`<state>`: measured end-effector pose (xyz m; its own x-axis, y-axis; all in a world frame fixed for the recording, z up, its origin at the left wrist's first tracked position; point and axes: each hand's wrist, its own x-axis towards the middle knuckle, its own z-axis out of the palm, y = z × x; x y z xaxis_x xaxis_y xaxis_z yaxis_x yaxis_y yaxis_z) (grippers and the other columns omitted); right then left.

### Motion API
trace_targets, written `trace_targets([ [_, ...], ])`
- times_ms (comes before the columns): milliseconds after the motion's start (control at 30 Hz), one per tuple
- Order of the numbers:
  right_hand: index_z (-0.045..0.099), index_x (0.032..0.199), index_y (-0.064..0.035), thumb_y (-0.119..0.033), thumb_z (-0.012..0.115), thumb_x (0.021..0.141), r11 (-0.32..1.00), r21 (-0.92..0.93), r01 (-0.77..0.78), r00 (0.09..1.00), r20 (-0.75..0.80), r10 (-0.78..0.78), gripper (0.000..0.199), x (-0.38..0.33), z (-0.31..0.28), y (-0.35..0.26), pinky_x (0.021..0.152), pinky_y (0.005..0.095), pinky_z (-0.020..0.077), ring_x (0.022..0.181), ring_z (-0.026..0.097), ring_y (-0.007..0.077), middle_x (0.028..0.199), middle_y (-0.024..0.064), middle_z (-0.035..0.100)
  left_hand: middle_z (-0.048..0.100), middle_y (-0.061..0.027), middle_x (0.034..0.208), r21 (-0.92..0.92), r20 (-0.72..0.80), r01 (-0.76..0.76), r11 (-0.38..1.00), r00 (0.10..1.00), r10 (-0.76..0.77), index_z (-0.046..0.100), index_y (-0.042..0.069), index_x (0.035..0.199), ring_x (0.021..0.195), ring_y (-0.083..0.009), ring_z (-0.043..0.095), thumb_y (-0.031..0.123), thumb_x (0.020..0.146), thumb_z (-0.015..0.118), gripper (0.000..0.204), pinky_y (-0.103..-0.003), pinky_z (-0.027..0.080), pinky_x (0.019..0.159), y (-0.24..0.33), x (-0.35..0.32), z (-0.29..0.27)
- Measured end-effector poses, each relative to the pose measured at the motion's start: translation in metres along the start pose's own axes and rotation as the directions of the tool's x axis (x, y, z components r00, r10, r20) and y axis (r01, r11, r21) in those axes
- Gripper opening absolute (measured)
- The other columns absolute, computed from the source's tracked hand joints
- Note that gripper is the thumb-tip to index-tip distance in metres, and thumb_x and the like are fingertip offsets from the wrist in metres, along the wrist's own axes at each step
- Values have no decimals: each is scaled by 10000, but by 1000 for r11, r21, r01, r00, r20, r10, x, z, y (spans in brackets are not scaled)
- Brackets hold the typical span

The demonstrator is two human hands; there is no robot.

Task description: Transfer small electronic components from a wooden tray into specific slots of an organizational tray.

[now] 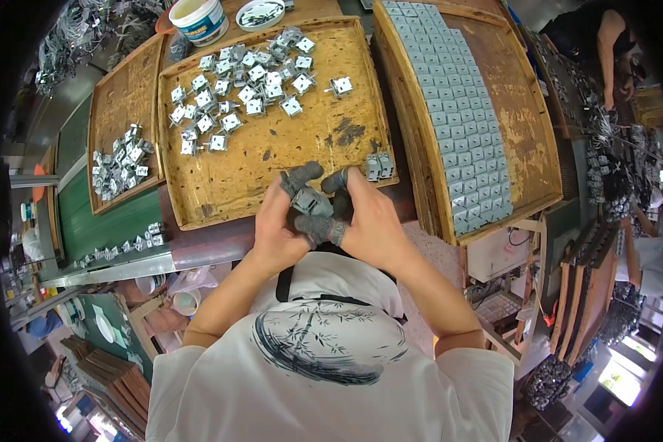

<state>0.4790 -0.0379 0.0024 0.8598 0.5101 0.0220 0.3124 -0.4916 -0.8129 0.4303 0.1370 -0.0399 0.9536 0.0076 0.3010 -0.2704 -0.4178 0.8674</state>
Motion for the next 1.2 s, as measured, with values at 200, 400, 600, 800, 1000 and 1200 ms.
trace_targets([
  [200, 608, 940, 52, -295, 788, 761, 994, 95, -60, 976, 212, 39, 430, 0, -5, 17, 680, 350, 506, 709, 652, 260, 770, 195, 625, 584, -212, 1008, -47, 78, -180, 983, 980, 183, 579, -47, 1176, 912, -417, 567, 112, 613, 790, 622, -472, 473, 841, -2, 5, 4],
  [400, 634, 926, 23, -321, 777, 771, 986, -116, -121, 938, 311, 151, 404, 1, -28, 25, 654, 339, 500, 732, 664, 191, 775, 181, 645, 569, -196, 991, -25, 228, -176, 984, 957, 177, 611, -16, 1088, 925, -377, 554, 112, 626, 790, 511, -462, 460, 844, -14, 22, 14],
  [600, 702, 1002, -24, -133, 648, 865, 938, 14, -345, 894, -299, 333, 183, 34, -145, 69, 630, 296, 475, 684, 602, 118, 799, 34, 680, 456, -270, 1118, -8, 238, 163, 987, 959, -156, 598, -9, 1078, 1077, -438, 469, 75, 682, 722, 423, -448, 430, 917, -96, 47, 62],
  [800, 692, 1046, -3, -65, 541, 864, 921, -158, -356, 823, -521, 228, 245, 129, -223, 155, 624, 295, 448, 717, 580, 132, 809, 49, 659, 504, -203, 1114, 98, 500, 231, 968, 830, -249, 579, -61, 1152, 969, -392, 560, 17, 711, 712, 467, -350, 509, 836, -108, 64, 91],
  [1000, 653, 1240, -84, -299, 579, 851, 839, -277, -468, 841, -433, 326, 451, 233, -226, 214, 973, 401, 464, 1160, 602, 340, 1191, 213, 658, 463, -225, 1172, 39, 368, 236, 971, 900, -233, 494, -33, 1259, 971, -396, 549, -38, 690, 594, 577, -391, 517, 788, -95, 37, 86],
  [1200, 645, 1227, 45, -258, 570, 899, 879, 54, -473, 833, -299, 466, 453, 261, -261, 278, 972, 373, 457, 1115, 609, 282, 1192, 185, 662, 452, -244, 1138, 76, 127, 391, 917, 909, -398, 516, 48, 1205, 1038, -458, 509, 13, 729, 635, 492, -483, 467, 850, -62, 10, 25],
])
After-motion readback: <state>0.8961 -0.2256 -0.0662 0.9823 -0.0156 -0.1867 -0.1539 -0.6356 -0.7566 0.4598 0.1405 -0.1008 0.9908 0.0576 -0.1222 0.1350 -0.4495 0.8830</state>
